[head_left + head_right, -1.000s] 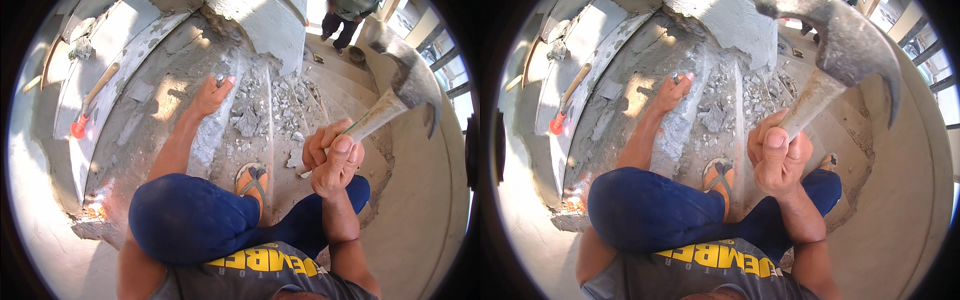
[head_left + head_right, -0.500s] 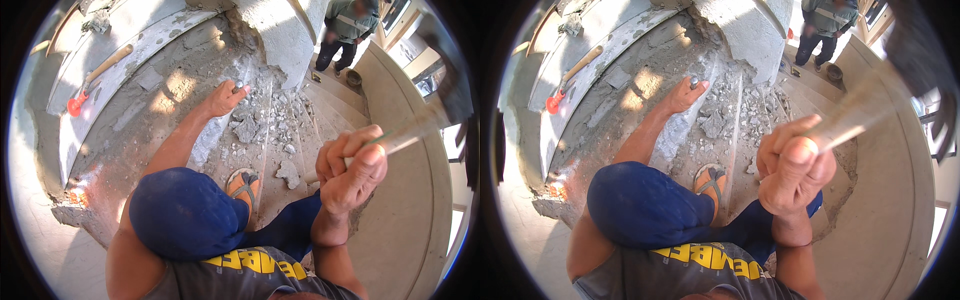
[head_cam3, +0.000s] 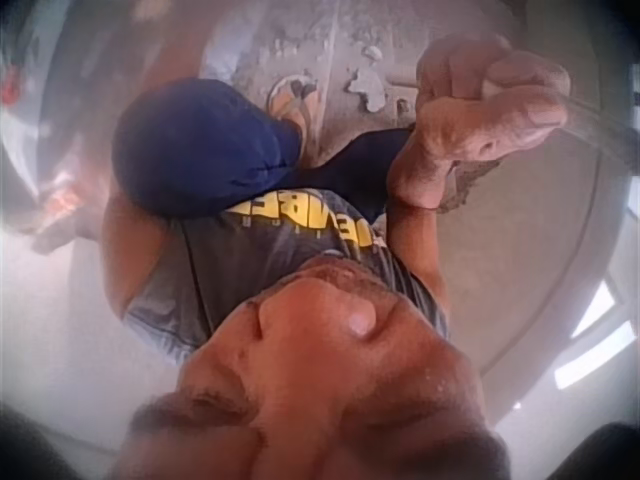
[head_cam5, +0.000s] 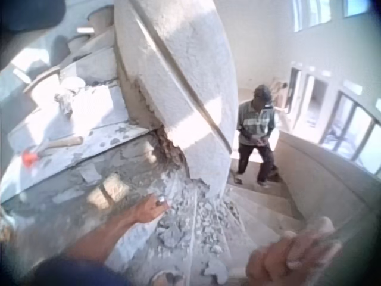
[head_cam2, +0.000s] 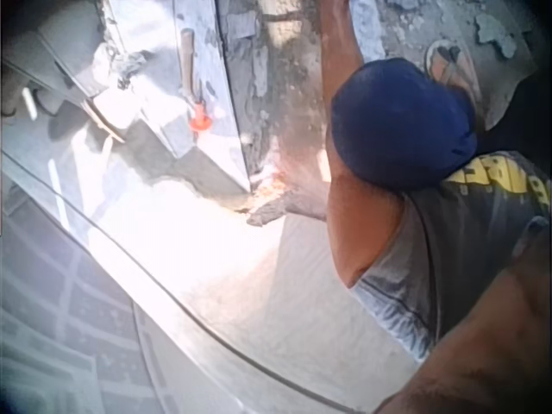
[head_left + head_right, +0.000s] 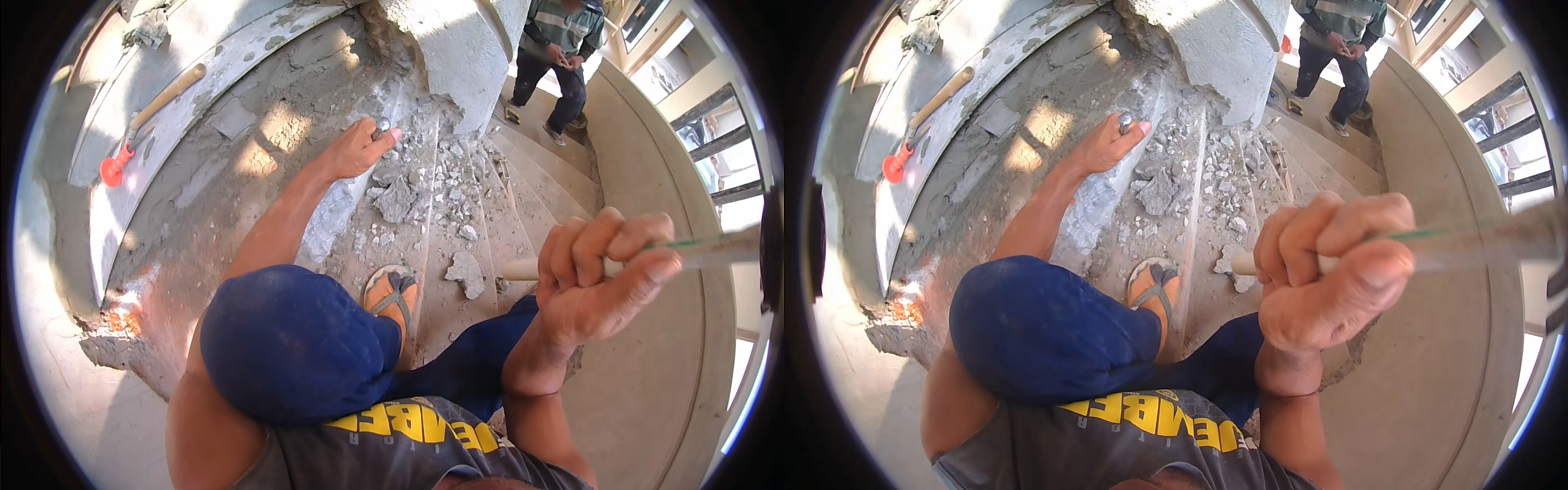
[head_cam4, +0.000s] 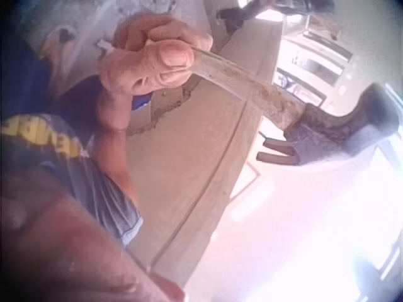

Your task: The person chips away concrete from a set of stairs using a hammer and chisel before helping another person place a large tile onto a step.

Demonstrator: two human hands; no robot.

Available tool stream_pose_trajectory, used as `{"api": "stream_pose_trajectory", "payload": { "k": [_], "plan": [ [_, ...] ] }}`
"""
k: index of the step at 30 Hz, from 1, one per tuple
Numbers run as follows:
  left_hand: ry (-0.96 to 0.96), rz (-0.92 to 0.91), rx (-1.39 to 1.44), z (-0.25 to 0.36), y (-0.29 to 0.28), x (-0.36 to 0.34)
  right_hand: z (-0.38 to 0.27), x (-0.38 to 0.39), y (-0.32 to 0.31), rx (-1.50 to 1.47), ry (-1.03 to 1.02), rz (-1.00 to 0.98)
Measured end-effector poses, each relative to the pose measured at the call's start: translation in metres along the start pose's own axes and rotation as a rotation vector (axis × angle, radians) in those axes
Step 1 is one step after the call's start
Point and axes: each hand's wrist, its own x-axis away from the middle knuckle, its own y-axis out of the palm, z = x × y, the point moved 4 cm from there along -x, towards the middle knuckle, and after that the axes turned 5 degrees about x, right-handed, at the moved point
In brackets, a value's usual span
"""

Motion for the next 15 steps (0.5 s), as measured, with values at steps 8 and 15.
{"api": "stream_pose_trajectory", "payload": {
  "k": [8,15],
  "plan": [
    [0.095,0.124,-0.02,-0.007,0.002,-0.002,0.108,0.047,-0.01,0.898,0.499,-0.532],
    [-0.121,-0.041,-0.043,-0.003,-0.002,0.004,-0.012,-0.003,0.011,0.123,-0.005,0.067]
  ]
}}
